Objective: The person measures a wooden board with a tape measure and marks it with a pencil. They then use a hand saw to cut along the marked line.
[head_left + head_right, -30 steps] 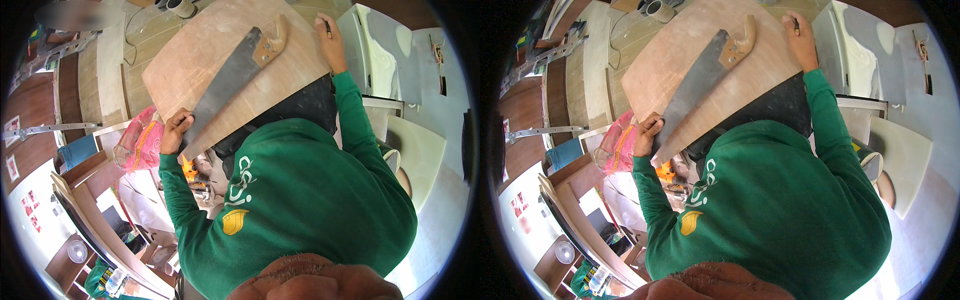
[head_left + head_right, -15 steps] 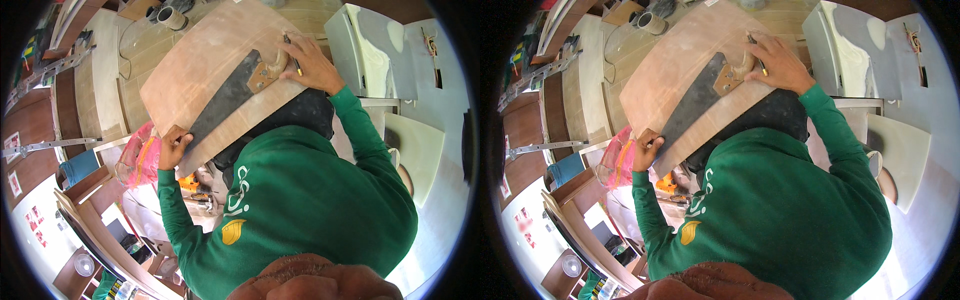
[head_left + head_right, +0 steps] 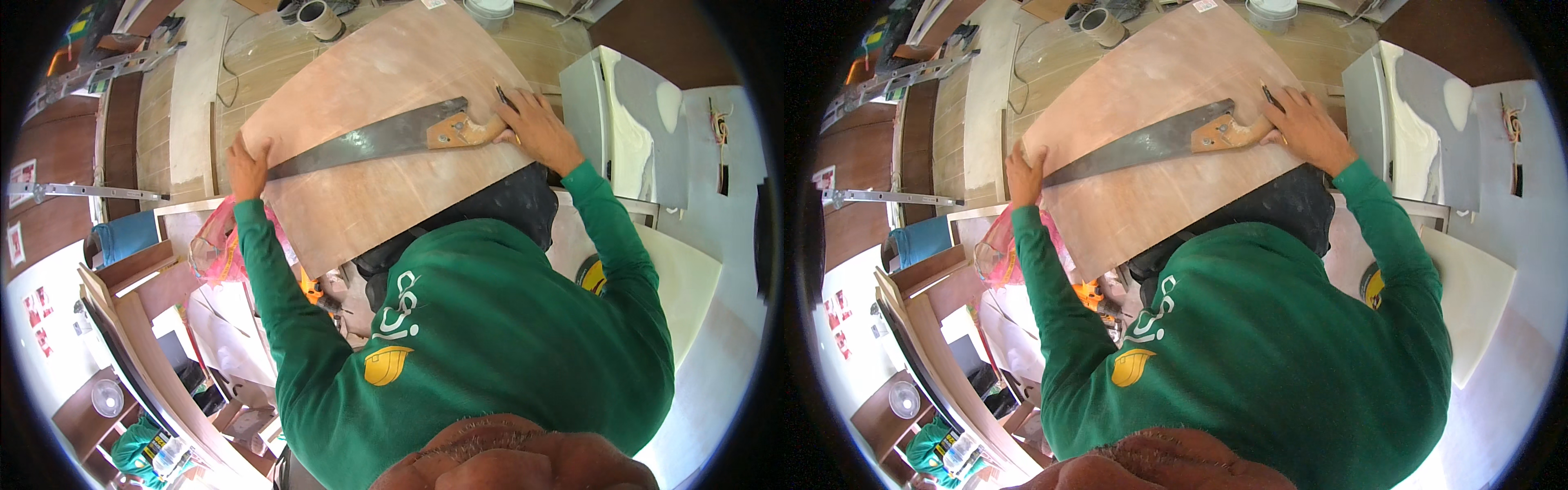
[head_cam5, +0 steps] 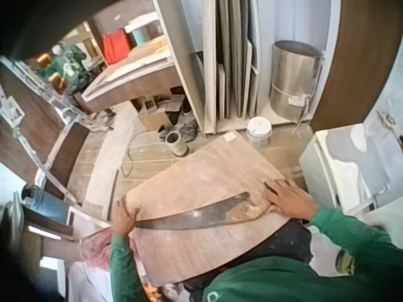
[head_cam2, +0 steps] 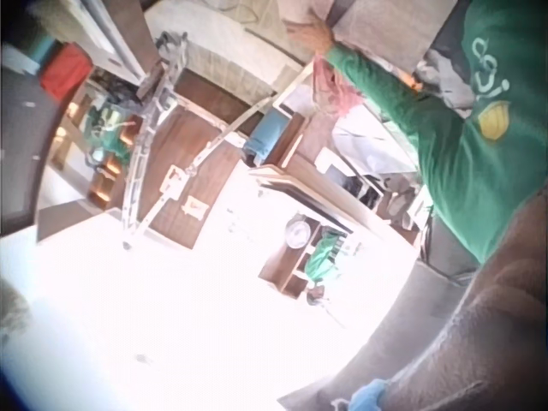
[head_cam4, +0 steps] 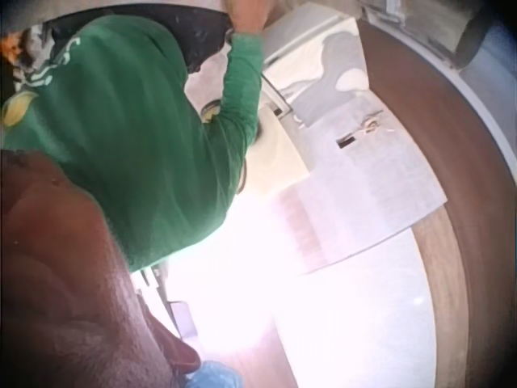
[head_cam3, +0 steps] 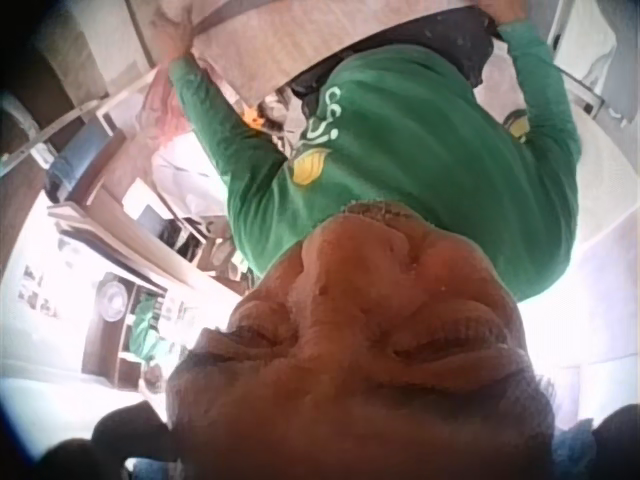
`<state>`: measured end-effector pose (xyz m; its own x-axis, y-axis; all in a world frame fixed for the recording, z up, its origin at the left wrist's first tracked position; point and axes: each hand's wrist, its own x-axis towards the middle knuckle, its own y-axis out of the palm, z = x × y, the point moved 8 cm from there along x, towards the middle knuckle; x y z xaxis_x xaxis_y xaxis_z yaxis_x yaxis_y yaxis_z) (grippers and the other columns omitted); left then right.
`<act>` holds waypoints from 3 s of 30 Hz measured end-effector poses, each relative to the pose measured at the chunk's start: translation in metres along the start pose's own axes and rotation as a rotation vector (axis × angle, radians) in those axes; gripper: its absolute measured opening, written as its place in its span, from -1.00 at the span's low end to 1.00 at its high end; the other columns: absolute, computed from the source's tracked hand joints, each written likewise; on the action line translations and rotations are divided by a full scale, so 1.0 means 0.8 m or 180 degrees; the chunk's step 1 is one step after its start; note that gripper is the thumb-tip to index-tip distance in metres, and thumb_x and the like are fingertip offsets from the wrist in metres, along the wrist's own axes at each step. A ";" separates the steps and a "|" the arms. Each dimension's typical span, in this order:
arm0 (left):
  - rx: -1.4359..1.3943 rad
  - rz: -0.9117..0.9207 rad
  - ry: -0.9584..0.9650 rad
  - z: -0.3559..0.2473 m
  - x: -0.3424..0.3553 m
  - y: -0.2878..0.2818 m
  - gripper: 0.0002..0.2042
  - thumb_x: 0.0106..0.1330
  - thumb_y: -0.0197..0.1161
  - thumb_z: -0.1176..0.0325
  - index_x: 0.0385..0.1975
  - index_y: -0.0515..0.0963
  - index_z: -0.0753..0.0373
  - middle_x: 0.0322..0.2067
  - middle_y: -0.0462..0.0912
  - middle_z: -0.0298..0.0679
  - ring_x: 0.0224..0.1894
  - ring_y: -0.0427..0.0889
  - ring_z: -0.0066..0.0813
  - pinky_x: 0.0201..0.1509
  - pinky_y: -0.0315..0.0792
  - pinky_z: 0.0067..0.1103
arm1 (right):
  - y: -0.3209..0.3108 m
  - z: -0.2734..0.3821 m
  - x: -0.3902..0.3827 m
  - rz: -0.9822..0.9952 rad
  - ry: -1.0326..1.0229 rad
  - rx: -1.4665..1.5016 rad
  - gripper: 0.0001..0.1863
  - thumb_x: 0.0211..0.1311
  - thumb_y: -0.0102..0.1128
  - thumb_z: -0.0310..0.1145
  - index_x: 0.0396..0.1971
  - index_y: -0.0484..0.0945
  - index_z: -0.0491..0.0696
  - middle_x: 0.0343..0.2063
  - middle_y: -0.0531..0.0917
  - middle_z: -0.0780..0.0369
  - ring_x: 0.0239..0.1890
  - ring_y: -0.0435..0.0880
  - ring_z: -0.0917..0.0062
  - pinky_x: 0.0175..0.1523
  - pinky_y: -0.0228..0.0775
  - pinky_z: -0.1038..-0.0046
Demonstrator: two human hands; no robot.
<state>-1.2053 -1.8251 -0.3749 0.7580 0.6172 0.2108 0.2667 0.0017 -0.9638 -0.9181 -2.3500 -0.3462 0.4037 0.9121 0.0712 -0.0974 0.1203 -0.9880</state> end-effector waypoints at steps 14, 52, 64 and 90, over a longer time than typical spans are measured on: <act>-0.3515 -0.0179 -0.1739 0.112 -0.134 0.144 -0.56 0.65 0.33 0.29 0.34 0.55 0.47 0.09 0.79 -0.12 0.09 0.71 -0.41 0.25 0.56 -0.49 | -0.043 0.015 -0.146 -0.0949 0.1847 0.3122 -0.63 0.63 0.36 -0.09 0.00 0.70 -0.14 -0.25 0.69 0.23 -0.34 0.68 0.52 -0.22 0.56 0.41; -0.2385 -0.0982 -0.2466 0.047 -0.241 0.070 -0.38 0.73 0.11 0.19 0.55 0.30 0.59 0.56 0.37 0.30 0.62 0.35 0.10 0.71 0.18 -0.24 | -0.007 -0.021 -0.221 -0.1231 0.3247 0.4034 -0.46 0.68 0.27 -0.02 0.28 0.64 -0.21 -0.40 0.62 0.30 -0.51 0.56 0.66 -0.42 0.39 0.54; -0.3244 -0.1630 -0.2416 -0.080 -0.311 0.038 -0.12 0.57 0.36 0.14 0.64 0.03 0.55 0.46 0.40 0.37 0.52 0.45 0.13 0.59 0.36 -0.19 | -0.027 -0.027 -0.034 -0.0409 0.1798 0.4677 -0.60 0.76 0.11 -0.04 0.07 0.59 -0.13 -0.30 0.62 0.24 -0.54 0.53 0.56 -0.40 0.35 0.46; -0.5000 0.0394 -0.2648 -0.060 -0.456 -0.022 -0.43 0.71 0.24 0.02 0.53 0.44 0.24 0.29 0.68 -0.27 0.20 0.71 -0.50 0.28 0.63 -0.47 | 0.050 0.114 0.087 0.1076 0.1181 0.4926 -0.42 0.68 0.25 0.01 0.29 0.55 -0.22 -0.32 0.62 0.26 -0.54 0.53 0.65 -0.46 0.37 0.59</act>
<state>-1.4581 -2.0882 -0.4269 0.4772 0.7527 -0.4537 0.8767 -0.4439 0.1856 -0.9771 -2.2460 -0.3683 0.3378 0.8656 -0.3697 -0.9006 0.4114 0.1401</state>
